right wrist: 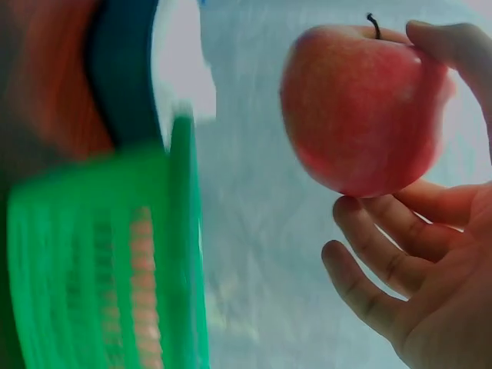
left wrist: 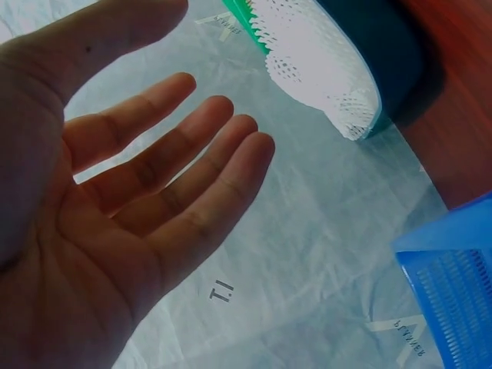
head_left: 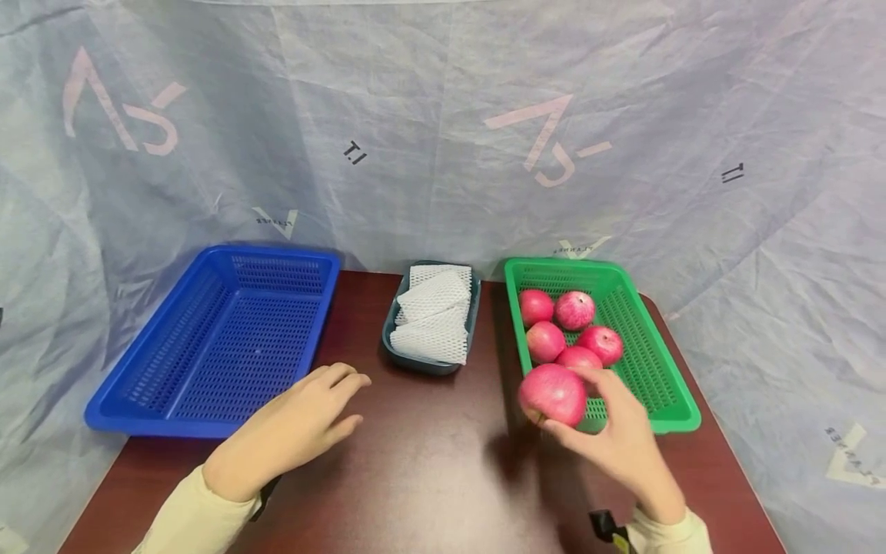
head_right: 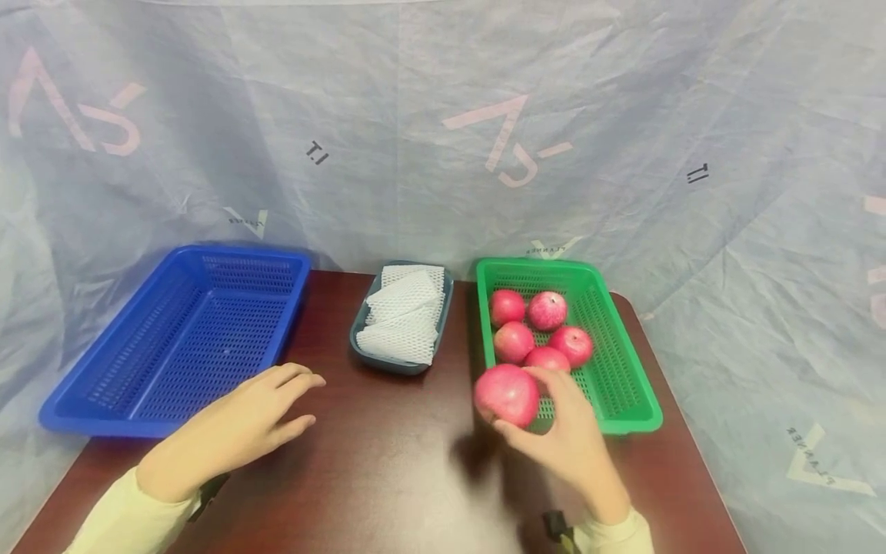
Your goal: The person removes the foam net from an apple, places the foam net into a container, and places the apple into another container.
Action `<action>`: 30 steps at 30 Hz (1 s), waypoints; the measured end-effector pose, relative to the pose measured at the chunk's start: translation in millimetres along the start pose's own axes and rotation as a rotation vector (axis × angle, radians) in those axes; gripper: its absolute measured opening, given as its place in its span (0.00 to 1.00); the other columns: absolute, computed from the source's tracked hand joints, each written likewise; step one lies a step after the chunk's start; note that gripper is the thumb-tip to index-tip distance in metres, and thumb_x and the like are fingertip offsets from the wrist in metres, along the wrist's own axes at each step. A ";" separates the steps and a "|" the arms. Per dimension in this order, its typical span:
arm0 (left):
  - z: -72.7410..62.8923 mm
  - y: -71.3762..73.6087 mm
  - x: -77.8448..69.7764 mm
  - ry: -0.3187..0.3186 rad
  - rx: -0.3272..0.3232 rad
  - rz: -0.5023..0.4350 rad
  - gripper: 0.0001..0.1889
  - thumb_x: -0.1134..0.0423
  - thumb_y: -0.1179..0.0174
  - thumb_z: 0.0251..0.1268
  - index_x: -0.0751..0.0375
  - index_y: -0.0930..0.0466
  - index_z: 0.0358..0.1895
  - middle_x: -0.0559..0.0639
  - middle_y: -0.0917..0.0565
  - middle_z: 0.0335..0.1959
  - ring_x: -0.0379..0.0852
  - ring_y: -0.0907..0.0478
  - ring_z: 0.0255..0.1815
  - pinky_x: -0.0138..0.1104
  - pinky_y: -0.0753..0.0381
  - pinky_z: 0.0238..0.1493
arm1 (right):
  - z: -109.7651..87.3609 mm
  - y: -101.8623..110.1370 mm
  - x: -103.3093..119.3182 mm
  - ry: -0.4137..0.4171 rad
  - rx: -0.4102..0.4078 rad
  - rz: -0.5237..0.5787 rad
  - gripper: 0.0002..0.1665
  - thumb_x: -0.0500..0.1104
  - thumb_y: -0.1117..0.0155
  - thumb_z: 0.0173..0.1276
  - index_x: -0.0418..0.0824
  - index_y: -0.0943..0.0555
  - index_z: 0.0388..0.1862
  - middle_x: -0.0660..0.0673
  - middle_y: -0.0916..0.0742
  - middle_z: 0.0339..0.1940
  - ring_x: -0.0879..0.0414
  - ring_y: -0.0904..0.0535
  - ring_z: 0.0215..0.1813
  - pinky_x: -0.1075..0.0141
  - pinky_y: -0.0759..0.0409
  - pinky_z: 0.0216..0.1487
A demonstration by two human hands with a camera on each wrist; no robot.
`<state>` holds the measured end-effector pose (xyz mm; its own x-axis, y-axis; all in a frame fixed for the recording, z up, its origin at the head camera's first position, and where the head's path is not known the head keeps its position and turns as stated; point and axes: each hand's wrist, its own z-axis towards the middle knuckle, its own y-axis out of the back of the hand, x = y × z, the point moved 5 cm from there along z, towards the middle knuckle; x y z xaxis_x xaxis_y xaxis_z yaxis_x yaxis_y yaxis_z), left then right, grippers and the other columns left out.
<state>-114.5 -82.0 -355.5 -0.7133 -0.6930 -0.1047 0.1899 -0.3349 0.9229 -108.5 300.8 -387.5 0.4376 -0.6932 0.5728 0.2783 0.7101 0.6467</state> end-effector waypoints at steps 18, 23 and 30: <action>-21.9 -6.7 9.5 0.052 -0.021 -0.044 0.23 0.63 0.25 0.52 0.62 0.20 0.51 0.49 0.20 0.46 0.48 0.20 0.45 0.44 0.19 0.44 | 26.5 42.4 -104.5 -0.194 0.259 -0.432 0.47 0.67 0.24 0.52 0.31 0.23 0.54 0.34 0.18 0.46 0.40 0.21 0.45 0.43 0.23 0.39; -25.8 -9.6 11.0 0.069 -0.016 -0.052 0.23 0.62 0.25 0.52 0.63 0.20 0.51 0.49 0.19 0.46 0.46 0.20 0.43 0.43 0.18 0.44 | 24.3 36.0 -123.9 -0.234 0.313 -0.510 0.49 0.67 0.25 0.52 0.27 0.24 0.54 0.30 0.19 0.46 0.34 0.21 0.45 0.38 0.23 0.39; -24.3 -10.4 15.7 0.085 -0.005 -0.055 0.23 0.62 0.26 0.53 0.63 0.20 0.51 0.50 0.19 0.46 0.47 0.20 0.45 0.44 0.19 0.46 | 17.0 35.0 -133.4 -0.210 0.305 -0.523 0.35 0.52 0.26 0.57 0.26 0.22 0.51 0.29 0.19 0.44 0.35 0.21 0.43 0.40 0.22 0.40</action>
<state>-111.3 -104.9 -375.7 -0.6629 -0.7252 -0.1864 0.1556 -0.3770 0.9131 -171.7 416.0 -432.7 0.1238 -0.9701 0.2089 0.1405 0.2255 0.9640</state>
